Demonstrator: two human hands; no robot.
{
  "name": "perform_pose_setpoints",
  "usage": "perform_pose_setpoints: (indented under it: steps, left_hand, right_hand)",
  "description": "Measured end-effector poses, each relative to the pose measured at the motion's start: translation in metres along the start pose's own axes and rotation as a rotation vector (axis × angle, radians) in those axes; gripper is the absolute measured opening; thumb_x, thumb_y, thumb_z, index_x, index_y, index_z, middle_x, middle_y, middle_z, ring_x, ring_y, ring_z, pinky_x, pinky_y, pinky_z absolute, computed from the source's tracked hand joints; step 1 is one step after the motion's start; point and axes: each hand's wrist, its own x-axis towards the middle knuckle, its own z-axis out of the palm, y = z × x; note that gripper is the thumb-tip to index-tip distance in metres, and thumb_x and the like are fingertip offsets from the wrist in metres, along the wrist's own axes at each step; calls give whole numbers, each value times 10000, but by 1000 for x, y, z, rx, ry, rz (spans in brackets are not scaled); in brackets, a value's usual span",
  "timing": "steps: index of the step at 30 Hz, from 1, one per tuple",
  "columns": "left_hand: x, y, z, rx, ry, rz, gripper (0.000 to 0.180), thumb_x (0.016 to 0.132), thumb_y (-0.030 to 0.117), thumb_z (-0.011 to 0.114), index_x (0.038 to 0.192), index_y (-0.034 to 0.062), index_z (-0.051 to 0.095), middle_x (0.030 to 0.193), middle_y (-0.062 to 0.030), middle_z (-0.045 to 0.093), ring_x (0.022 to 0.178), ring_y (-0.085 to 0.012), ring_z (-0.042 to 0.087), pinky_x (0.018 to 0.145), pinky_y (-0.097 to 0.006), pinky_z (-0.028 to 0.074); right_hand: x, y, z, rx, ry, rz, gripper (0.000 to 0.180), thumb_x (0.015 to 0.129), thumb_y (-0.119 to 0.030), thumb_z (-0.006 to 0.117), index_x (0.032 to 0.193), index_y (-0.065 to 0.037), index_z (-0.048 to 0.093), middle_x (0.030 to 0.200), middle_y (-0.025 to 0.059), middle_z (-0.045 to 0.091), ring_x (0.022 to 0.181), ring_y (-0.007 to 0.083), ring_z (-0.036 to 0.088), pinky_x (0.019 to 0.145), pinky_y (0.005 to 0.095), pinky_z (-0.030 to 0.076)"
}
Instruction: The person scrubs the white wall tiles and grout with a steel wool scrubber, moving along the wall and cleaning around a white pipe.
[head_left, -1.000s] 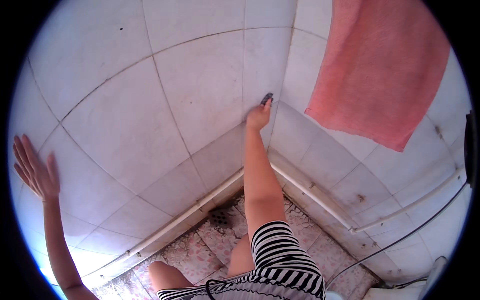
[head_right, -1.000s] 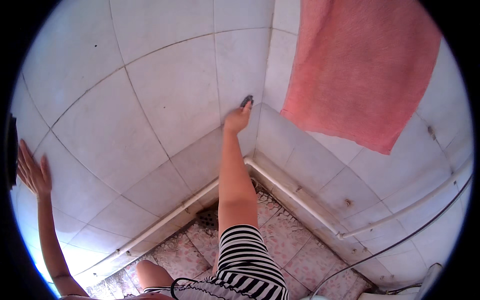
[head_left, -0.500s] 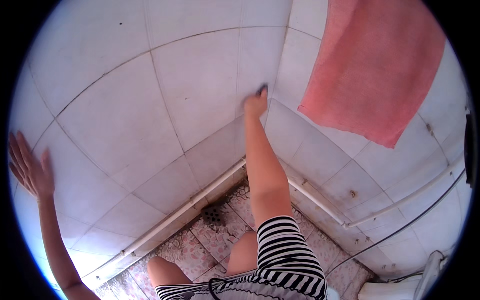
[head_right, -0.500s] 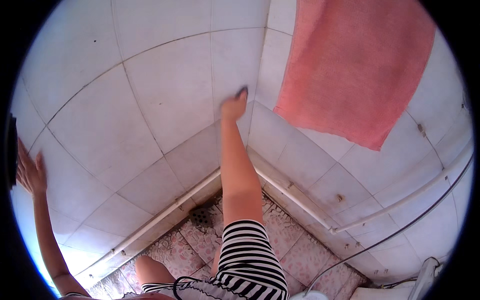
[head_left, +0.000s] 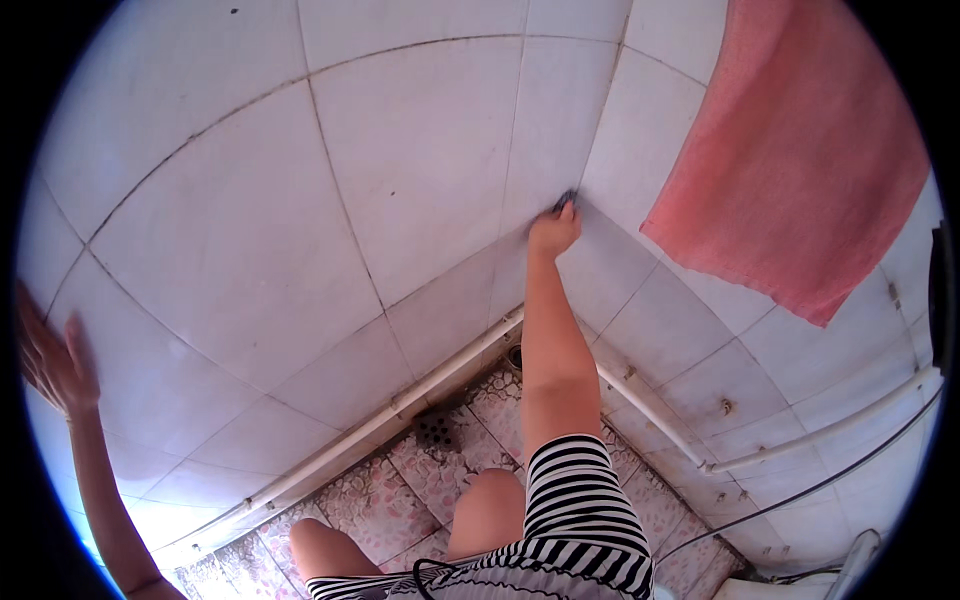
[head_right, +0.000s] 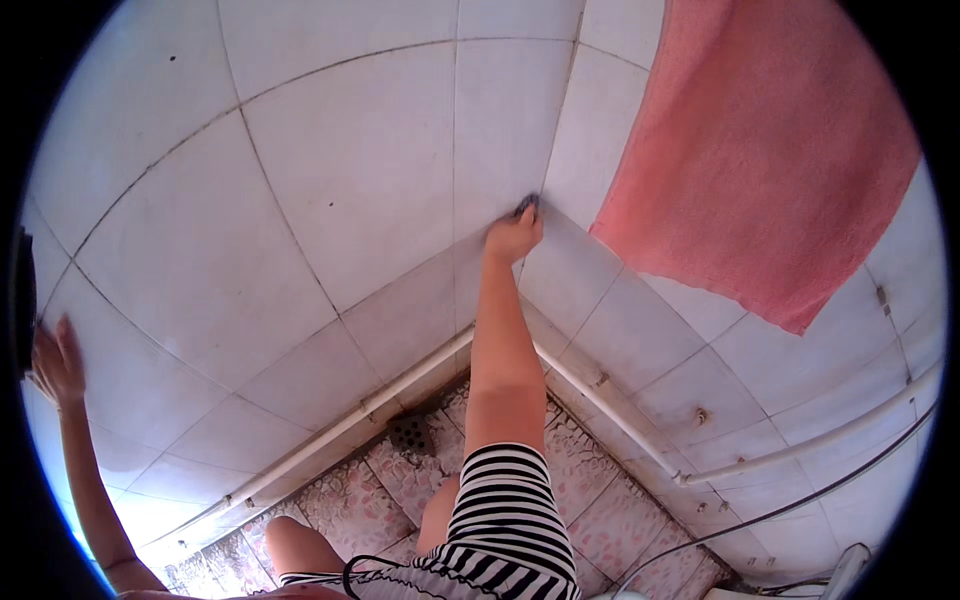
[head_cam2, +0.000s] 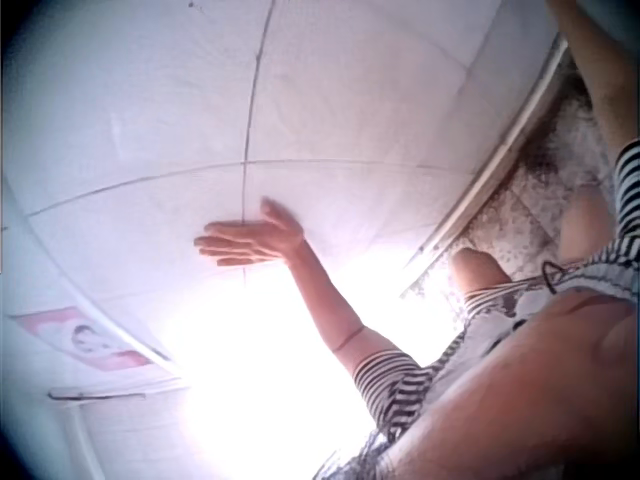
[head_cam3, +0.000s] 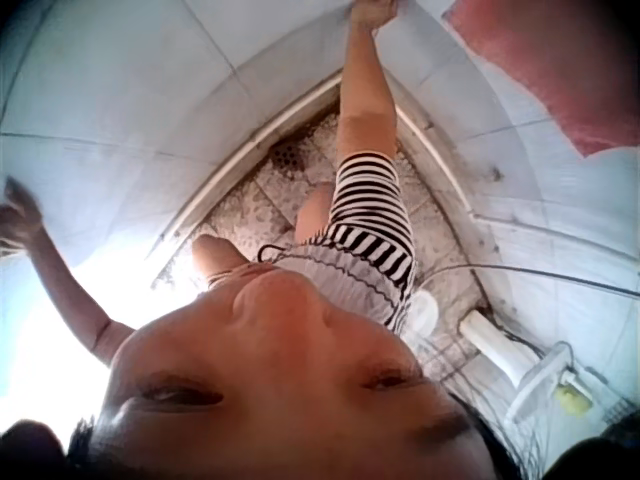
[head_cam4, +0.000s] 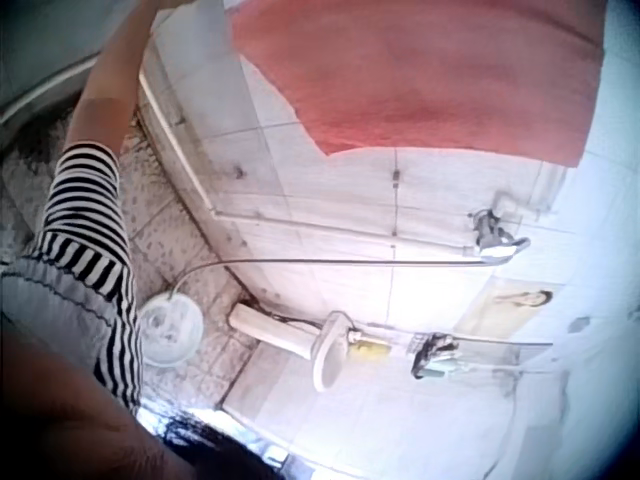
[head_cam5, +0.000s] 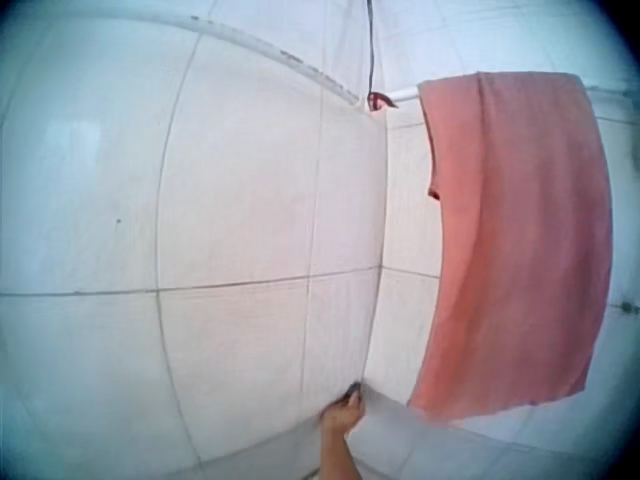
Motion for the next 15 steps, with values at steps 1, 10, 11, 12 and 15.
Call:
perform_pose_setpoints:
  steps: [1, 10, 11, 12, 15]
  left_hand:
    - [2, 3, -2, -6, 5, -2, 684, 877, 600, 267, 1397, 156, 265, 1387, -93, 364, 1272, -270, 354, 1051, -440, 246]
    - [48, 37, -33, -39, 85, 36, 710, 860, 630, 253, 1413, 187, 212, 1447, -53, 255, 1336, -253, 230, 1064, -492, 179]
    - [48, 32, -36, -42, 84, 32, 710, 859, 629, 256, 1413, 187, 212, 1447, -52, 254, 1338, -252, 228, 1065, -494, 174]
    - [51, 30, -39, -42, 95, 33, 704, 862, 623, 257, 1412, 186, 212, 1448, -50, 250, 1340, -251, 221, 1066, -497, 164]
    - [48, 32, -34, -87, 102, 48, 693, 868, 605, 273, 1410, 176, 220, 1446, -54, 255, 1339, -257, 223, 1066, -496, 158]
  right_hand:
    - [2, -3, 0, 3, 1, -1, 307, 764, -55, 529, 1057, 18, 585, 1032, 232, 562, 959, 362, 522, 817, 397, 420]
    - [53, -240, -53, 557, 199, -279, 169, 801, -67, 573, 955, -2, 598, 759, 105, 527, 634, 240, 499, 623, 360, 426]
    - [19, -261, -68, 677, 143, -205, 113, 813, -96, 603, 885, -9, 602, 731, 63, 532, 589, 193, 491, 599, 333, 429]
    - [-26, -270, -91, 1132, -408, 127, 111, 820, -91, 597, 909, -27, 611, 744, 45, 546, 627, 189, 502, 617, 336, 433]
    - [-60, -255, -110, 1432, -928, 334, 105, 838, -100, 587, 919, -39, 613, 756, 8, 547, 665, 155, 502, 619, 316, 430]
